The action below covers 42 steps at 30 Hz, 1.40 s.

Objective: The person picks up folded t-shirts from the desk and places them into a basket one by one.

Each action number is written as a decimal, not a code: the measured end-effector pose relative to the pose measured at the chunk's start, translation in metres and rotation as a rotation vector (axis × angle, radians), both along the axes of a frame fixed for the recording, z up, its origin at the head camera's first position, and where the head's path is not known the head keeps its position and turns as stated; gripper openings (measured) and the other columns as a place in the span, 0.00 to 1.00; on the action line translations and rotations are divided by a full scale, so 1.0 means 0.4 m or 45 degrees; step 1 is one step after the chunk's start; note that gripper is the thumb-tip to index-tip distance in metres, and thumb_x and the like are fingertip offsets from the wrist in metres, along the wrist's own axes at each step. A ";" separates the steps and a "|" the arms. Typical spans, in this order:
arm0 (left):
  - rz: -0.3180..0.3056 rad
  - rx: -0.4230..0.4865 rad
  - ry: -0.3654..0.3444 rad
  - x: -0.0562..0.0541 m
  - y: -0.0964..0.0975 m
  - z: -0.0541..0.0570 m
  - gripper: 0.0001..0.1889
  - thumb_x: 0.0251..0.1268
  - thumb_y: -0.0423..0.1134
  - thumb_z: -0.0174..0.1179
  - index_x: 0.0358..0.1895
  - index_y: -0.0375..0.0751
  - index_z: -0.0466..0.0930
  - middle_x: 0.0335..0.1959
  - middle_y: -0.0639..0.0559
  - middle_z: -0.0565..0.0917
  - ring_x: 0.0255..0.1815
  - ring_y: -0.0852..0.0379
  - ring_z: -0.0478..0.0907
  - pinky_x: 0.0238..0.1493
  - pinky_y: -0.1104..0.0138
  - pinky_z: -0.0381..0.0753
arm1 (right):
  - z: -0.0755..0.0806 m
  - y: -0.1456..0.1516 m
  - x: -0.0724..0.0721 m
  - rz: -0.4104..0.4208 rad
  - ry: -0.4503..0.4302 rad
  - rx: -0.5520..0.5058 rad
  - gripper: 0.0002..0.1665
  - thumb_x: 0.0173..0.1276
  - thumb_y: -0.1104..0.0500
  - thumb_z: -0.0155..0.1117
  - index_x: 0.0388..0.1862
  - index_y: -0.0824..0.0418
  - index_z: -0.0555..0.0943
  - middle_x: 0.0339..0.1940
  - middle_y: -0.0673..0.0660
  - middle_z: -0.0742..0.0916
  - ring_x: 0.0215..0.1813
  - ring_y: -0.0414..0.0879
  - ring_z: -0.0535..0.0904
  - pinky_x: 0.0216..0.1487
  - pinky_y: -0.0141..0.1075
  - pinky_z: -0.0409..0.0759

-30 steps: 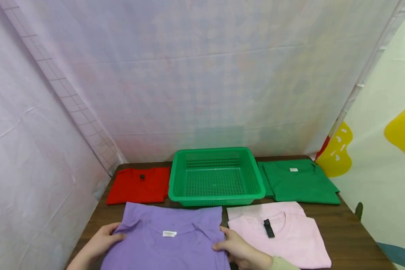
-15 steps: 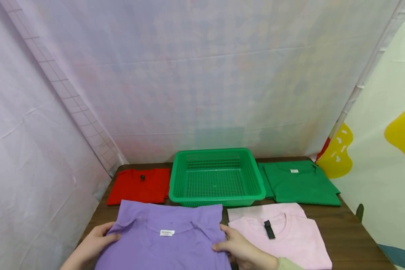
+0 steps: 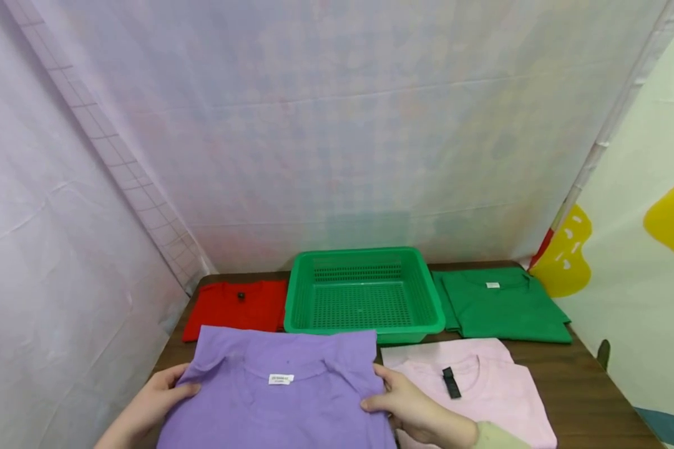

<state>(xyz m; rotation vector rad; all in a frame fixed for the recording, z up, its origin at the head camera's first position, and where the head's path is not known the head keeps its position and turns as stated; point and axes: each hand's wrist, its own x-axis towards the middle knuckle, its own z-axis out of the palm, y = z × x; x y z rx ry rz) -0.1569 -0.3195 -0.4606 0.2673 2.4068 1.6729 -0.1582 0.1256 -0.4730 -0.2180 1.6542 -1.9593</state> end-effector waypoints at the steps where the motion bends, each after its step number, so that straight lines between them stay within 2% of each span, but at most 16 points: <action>1: -0.001 0.003 0.003 -0.002 0.002 0.002 0.26 0.66 0.31 0.58 0.60 0.13 0.65 0.51 0.30 0.78 0.43 0.62 0.79 0.42 0.66 0.80 | 0.005 0.004 -0.002 0.003 -0.002 0.001 0.53 0.57 0.69 0.64 0.75 0.74 0.45 0.51 0.62 0.82 0.44 0.55 0.83 0.39 0.51 0.83; 6: -0.005 0.040 0.018 -0.012 0.020 0.016 0.26 0.66 0.31 0.58 0.61 0.16 0.66 0.52 0.31 0.78 0.43 0.60 0.80 0.42 0.65 0.80 | 0.028 0.026 -0.013 0.007 0.010 0.013 0.51 0.57 0.68 0.64 0.75 0.73 0.47 0.49 0.62 0.83 0.43 0.55 0.84 0.39 0.51 0.83; 13: 0.056 0.049 0.053 -0.033 0.050 0.035 0.27 0.64 0.31 0.59 0.62 0.16 0.66 0.50 0.33 0.80 0.41 0.59 0.81 0.40 0.64 0.81 | 0.056 0.059 -0.036 -0.009 0.030 0.022 0.51 0.59 0.68 0.64 0.74 0.74 0.46 0.49 0.60 0.83 0.43 0.53 0.84 0.40 0.47 0.84; 20: 0.041 0.205 -0.016 -0.059 0.084 0.055 0.28 0.67 0.33 0.57 0.65 0.18 0.63 0.51 0.36 0.79 0.43 0.54 0.81 0.43 0.60 0.82 | 0.092 0.096 -0.066 -0.022 0.073 0.011 0.48 0.61 0.67 0.63 0.74 0.74 0.48 0.46 0.61 0.84 0.41 0.51 0.85 0.38 0.44 0.84; 25: 0.058 0.248 -0.043 -0.082 0.105 0.059 0.28 0.67 0.33 0.57 0.64 0.19 0.63 0.49 0.40 0.80 0.43 0.54 0.81 0.43 0.60 0.82 | 0.112 0.116 -0.095 -0.043 0.074 0.049 0.49 0.62 0.66 0.63 0.75 0.73 0.47 0.48 0.62 0.84 0.42 0.51 0.85 0.39 0.43 0.84; 33: 0.077 0.305 -0.081 -0.136 0.150 0.059 0.29 0.66 0.34 0.58 0.66 0.20 0.62 0.50 0.41 0.80 0.44 0.54 0.80 0.44 0.61 0.82 | 0.116 0.165 -0.140 -0.092 0.101 0.123 0.48 0.64 0.63 0.65 0.75 0.72 0.49 0.46 0.60 0.85 0.39 0.48 0.85 0.37 0.39 0.84; 42: 0.108 0.364 -0.049 -0.205 0.207 0.052 0.27 0.65 0.30 0.58 0.65 0.21 0.65 0.47 0.44 0.81 0.42 0.55 0.80 0.44 0.62 0.81 | 0.096 0.218 -0.201 -0.120 0.159 0.094 0.37 0.66 0.63 0.62 0.69 0.77 0.59 0.48 0.58 0.83 0.48 0.50 0.82 0.48 0.41 0.81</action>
